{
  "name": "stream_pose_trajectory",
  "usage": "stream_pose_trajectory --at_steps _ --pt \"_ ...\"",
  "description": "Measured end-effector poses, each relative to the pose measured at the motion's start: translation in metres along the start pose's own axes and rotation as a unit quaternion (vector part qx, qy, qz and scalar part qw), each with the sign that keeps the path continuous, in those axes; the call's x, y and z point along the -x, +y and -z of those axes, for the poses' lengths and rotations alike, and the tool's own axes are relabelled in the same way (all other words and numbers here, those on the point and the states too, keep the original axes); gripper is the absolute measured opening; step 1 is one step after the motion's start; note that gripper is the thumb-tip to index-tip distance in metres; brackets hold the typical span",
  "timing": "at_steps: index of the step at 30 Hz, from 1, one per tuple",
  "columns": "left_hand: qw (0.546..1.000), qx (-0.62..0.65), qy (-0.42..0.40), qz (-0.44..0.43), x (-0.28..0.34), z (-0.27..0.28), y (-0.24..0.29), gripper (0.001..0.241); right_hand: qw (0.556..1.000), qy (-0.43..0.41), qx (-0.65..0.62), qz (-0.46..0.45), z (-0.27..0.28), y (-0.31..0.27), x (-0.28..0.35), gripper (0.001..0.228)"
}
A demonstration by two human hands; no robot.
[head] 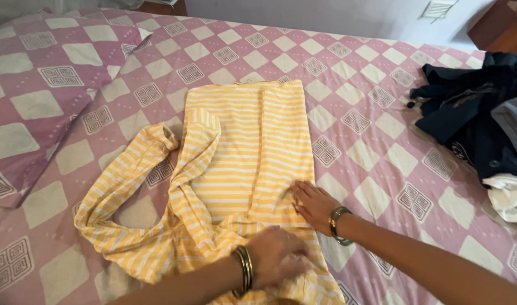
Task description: The person lays a yellow and white striped shirt on a bed, buttons it, and folds it neatly. The shirt is handled by hand throughout the process.
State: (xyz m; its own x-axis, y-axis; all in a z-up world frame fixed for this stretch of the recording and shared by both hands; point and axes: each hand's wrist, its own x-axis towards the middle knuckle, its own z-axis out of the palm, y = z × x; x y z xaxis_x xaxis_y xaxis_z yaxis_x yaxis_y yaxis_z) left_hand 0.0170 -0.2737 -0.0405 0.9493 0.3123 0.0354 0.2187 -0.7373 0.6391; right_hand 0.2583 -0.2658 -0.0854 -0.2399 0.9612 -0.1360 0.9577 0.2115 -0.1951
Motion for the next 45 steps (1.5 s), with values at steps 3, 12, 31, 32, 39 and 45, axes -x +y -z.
stream_pose_trajectory --at_steps 3,12,31,32,39,45 --pt "0.996 -0.043 -0.019 -0.079 0.015 -0.012 0.028 0.051 0.993 0.039 -0.112 -0.026 0.03 -0.023 0.058 0.059" --pt "0.999 -0.016 0.003 0.047 0.038 -0.046 0.033 0.059 0.979 -0.084 -0.18 -0.045 -0.016 -0.071 0.198 0.048" --pt "0.977 -0.172 -0.041 -0.118 0.089 -0.144 0.002 0.035 0.989 0.139 -0.057 0.019 0.007 -0.086 0.043 0.056" --pt "0.972 -0.199 -0.04 -0.121 0.086 -0.146 0.001 0.036 0.99 0.144 -0.006 0.009 -0.004 -0.09 0.031 0.061" --pt "0.997 -0.055 -0.038 -0.04 0.096 -0.133 0.008 0.032 0.994 0.069 0.073 -0.039 -0.046 -0.1 0.043 0.071" --pt "0.912 0.027 0.246 0.328 0.11 -0.069 0.023 0.05 0.987 0.1 0.066 0.107 -0.07 -0.12 0.136 0.073"
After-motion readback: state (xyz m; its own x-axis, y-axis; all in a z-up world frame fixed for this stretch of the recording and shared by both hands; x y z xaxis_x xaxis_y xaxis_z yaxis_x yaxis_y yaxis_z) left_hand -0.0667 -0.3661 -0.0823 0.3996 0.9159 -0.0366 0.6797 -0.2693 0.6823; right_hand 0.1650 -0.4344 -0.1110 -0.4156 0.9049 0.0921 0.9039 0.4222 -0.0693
